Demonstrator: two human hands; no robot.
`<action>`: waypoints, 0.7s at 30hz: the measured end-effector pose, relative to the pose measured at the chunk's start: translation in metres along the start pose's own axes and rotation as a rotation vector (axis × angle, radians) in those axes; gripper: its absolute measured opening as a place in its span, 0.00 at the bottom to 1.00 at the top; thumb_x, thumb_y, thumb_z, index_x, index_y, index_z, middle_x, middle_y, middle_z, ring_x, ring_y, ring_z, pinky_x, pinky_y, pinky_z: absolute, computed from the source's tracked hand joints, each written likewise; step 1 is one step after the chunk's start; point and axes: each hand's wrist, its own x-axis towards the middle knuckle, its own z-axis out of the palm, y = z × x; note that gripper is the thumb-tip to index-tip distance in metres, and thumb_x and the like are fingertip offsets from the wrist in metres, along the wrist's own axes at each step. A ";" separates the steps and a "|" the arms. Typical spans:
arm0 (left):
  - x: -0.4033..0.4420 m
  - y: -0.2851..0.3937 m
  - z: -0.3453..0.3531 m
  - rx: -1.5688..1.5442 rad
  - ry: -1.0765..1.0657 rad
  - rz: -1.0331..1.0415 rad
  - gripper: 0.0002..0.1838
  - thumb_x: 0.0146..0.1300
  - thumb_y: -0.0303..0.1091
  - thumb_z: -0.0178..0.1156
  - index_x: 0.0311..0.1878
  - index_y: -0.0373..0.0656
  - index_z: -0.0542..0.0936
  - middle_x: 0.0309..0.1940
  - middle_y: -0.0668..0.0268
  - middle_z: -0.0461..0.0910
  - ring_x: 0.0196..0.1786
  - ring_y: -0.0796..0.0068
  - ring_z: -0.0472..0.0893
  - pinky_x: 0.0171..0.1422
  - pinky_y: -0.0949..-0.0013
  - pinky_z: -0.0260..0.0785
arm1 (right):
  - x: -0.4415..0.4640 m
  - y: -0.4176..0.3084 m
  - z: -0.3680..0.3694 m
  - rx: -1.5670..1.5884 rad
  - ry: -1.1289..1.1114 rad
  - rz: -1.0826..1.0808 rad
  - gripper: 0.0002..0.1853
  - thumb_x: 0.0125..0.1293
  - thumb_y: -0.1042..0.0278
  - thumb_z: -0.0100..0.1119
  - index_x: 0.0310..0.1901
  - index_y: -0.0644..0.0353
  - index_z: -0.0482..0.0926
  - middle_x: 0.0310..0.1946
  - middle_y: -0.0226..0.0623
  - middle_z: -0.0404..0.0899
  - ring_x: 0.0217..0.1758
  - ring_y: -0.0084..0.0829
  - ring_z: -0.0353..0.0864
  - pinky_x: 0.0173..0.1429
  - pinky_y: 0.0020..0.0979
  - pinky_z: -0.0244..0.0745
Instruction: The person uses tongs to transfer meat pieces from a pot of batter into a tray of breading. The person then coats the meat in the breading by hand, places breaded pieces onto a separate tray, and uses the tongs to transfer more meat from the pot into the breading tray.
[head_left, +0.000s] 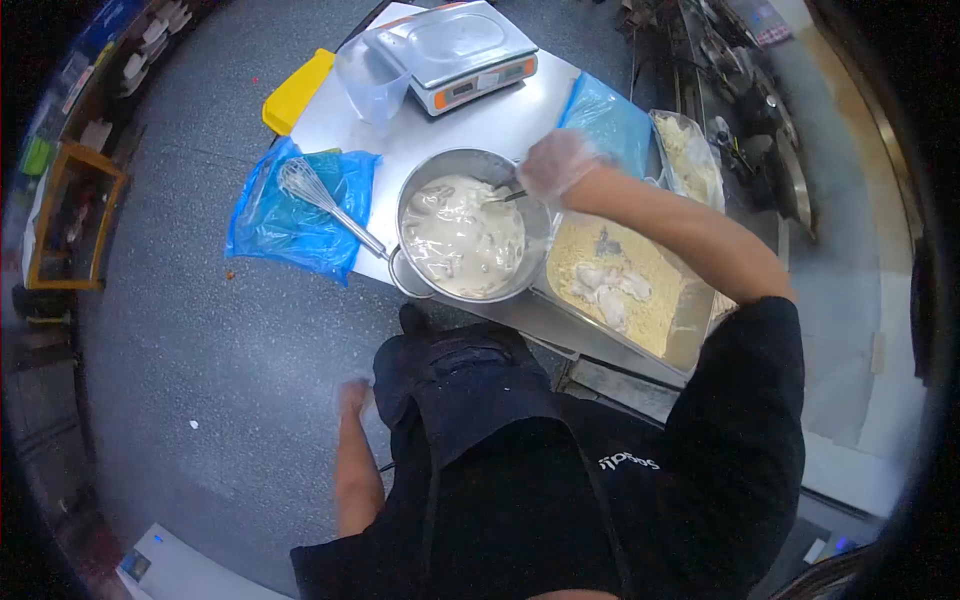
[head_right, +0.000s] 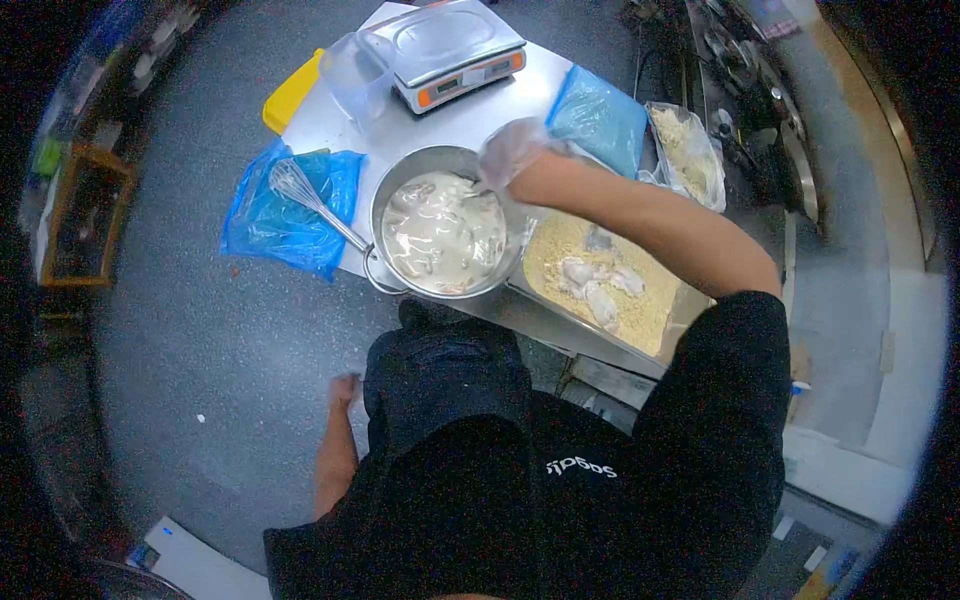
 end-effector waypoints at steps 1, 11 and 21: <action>0.002 -0.003 -0.002 0.086 -0.026 0.048 0.20 0.59 0.47 0.47 0.41 0.41 0.79 0.42 0.50 0.77 0.45 0.50 0.77 0.50 0.55 0.67 | -0.013 0.009 -0.015 -0.006 -0.036 -0.016 0.09 0.55 0.68 0.51 0.28 0.57 0.82 0.30 0.39 0.82 0.35 0.37 0.82 0.31 0.35 0.77; 0.019 -0.026 0.031 -0.318 0.073 -0.194 0.24 0.55 0.51 0.51 0.36 0.38 0.80 0.37 0.47 0.78 0.44 0.49 0.77 0.48 0.54 0.66 | -0.075 0.072 -0.032 0.216 -0.094 0.038 0.16 0.54 0.61 0.55 0.45 0.51 0.78 0.28 0.44 0.80 0.29 0.38 0.80 0.36 0.36 0.76; 0.028 -0.029 0.016 -0.250 0.093 -0.084 0.22 0.56 0.50 0.49 0.35 0.38 0.80 0.35 0.45 0.78 0.42 0.46 0.77 0.46 0.52 0.66 | -0.090 0.061 -0.025 0.512 -0.068 0.001 0.24 0.49 0.57 0.64 0.52 0.41 0.75 0.29 0.41 0.79 0.33 0.39 0.78 0.39 0.34 0.72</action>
